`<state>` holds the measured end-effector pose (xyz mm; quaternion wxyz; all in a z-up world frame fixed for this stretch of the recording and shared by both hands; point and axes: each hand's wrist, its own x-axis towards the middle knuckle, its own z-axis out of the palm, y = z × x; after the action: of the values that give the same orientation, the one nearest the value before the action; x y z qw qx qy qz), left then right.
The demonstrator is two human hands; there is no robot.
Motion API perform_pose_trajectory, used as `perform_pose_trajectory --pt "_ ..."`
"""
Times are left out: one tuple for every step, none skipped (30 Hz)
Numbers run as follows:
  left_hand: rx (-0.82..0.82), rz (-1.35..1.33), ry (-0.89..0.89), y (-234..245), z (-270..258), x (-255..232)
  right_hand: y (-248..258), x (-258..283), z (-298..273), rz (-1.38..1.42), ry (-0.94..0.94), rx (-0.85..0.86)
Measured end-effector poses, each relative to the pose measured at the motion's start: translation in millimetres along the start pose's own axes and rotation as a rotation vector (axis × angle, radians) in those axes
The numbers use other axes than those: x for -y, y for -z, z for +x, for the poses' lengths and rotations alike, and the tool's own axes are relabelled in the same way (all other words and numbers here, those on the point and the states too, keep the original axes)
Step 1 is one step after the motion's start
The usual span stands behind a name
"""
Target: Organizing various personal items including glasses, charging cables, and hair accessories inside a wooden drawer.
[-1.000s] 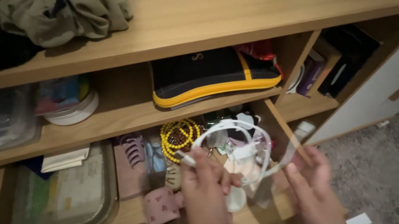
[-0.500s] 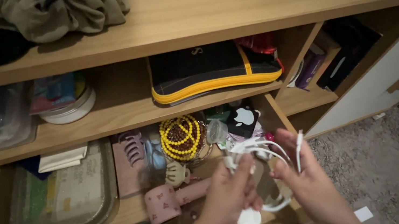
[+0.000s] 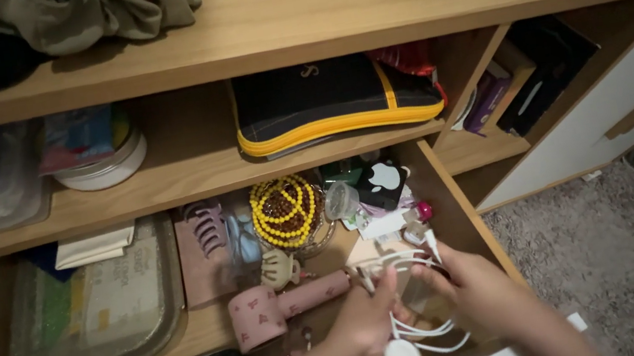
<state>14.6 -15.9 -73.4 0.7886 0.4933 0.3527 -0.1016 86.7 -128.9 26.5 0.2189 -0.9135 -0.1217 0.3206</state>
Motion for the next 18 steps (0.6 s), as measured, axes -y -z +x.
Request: perform_pose_trajectory --pt "0.06 -0.029 0.077 0 10 11 3 -2 6 -0.204 0.02 0.032" --pt "0.062 -0.026 0.08 0 7 9 6 -2 9 -0.2 0.017 0.031" --pt "-0.005 0.148 0.15 0 6 7 10 -2 13 -0.307 0.009 0.156" --pt "-0.072 0.323 0.217 -1 4 5 14 -2 16 -0.413 0.002 0.282" --pt "-0.068 0.324 0.217 -2 8 9 14 -9 24 -0.413 -0.002 0.28" --pt "0.018 0.17 0.21 -3 11 14 15 -15 32 -0.489 0.019 0.299" --pt "0.101 0.016 0.2 -4 15 18 16 -21 40 -0.565 0.042 0.318" --pt "0.104 0.016 0.2 -3 7 12 15 -21 43 -0.566 0.04 0.317" --pt "0.125 0.108 0.244 -2 -2 5 13 -22 45 -0.591 0.072 0.319" --pt "0.147 0.202 0.287 -1 -10 -2 12 -22 48 -0.617 0.104 0.32" --pt "0.148 0.201 0.287 -1 -12 -3 11 -21 49 -0.617 0.103 0.32" --pt "0.164 0.16 0.298 -1 -13 -4 9 -20 50 -0.675 0.13 0.31" --pt "0.178 0.118 0.309 -1 -15 -5 7 -19 51 -0.731 0.158 0.301" --pt "0.178 0.117 0.311 -2 -11 0 2 -33 68 -0.731 0.157 0.303" --pt "0.142 0.114 0.308 -2 -8 4 -2 -48 84 -0.849 0.308 0.224" --pt "0.106 0.11 0.305 -3 -4 8 -7 -63 101 -0.963 0.461 0.141" --pt "0.108 0.112 0.307 0 -10 2 -7 -64 106 -0.962 0.459 0.141" --pt "0.128 0.313 0.318 2 -15 -3 -8 -64 111 -1.05 0.516 0.115"
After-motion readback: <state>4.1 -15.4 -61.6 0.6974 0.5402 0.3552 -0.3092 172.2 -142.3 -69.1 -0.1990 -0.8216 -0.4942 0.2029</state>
